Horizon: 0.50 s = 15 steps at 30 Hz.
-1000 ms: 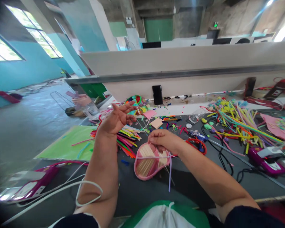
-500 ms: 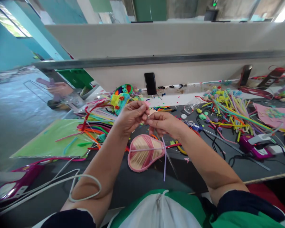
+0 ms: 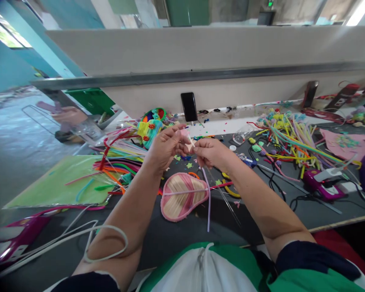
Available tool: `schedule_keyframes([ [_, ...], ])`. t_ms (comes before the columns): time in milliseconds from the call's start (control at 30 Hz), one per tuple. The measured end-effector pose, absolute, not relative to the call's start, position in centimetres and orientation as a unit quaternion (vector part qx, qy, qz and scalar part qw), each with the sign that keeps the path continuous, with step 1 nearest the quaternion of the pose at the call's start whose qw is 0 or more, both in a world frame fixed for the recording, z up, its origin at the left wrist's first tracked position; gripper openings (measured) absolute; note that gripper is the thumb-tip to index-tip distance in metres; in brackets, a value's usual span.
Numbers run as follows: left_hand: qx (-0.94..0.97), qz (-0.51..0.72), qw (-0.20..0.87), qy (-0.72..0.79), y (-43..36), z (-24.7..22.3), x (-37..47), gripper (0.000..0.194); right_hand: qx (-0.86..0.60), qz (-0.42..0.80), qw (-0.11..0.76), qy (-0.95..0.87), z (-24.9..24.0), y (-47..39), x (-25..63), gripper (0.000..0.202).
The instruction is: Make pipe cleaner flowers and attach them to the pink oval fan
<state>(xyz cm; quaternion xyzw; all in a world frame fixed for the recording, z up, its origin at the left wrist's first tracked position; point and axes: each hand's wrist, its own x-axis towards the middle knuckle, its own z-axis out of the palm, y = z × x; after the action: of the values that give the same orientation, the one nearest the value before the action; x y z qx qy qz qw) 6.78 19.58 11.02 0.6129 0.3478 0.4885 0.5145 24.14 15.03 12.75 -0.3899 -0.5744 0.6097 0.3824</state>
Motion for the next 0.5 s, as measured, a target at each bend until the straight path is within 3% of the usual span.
schedule_keyframes([
  [67, 0.674, 0.398, 0.432, 0.449, 20.5, 9.5, 6.8, 0.034, -0.39, 0.573, 0.425, -0.582, 13.3, 15.4, 25.4, 0.016],
  [133, 0.761, 0.209, 0.308, 0.532, 21.3, 7.7, 7.1, 0.033, -0.372, 0.542, 0.486, -0.576, 14.0, 15.4, 27.1, 0.015],
  [200, 0.8, 0.09, 0.247, 0.54, 21.7, 5.9, 7.7, 0.032, -0.347, 0.501, 0.559, -0.562, 14.9, 15.1, 28.6, 0.014],
  [400, 0.785, 0.069, 0.288, 0.545, 21.2, 3.6, 9.8, 0.013, -0.288, 0.329, 0.74, -0.511, 16.9, 13.0, 30.9, 0.013],
  [500, 0.759, 0.126, 0.326, 0.55, 20.4, 5.4, 10.0, 0.019, -0.289, 0.219, 0.791, -0.492, 18.2, 11.0, 31.1, 0.016],
])
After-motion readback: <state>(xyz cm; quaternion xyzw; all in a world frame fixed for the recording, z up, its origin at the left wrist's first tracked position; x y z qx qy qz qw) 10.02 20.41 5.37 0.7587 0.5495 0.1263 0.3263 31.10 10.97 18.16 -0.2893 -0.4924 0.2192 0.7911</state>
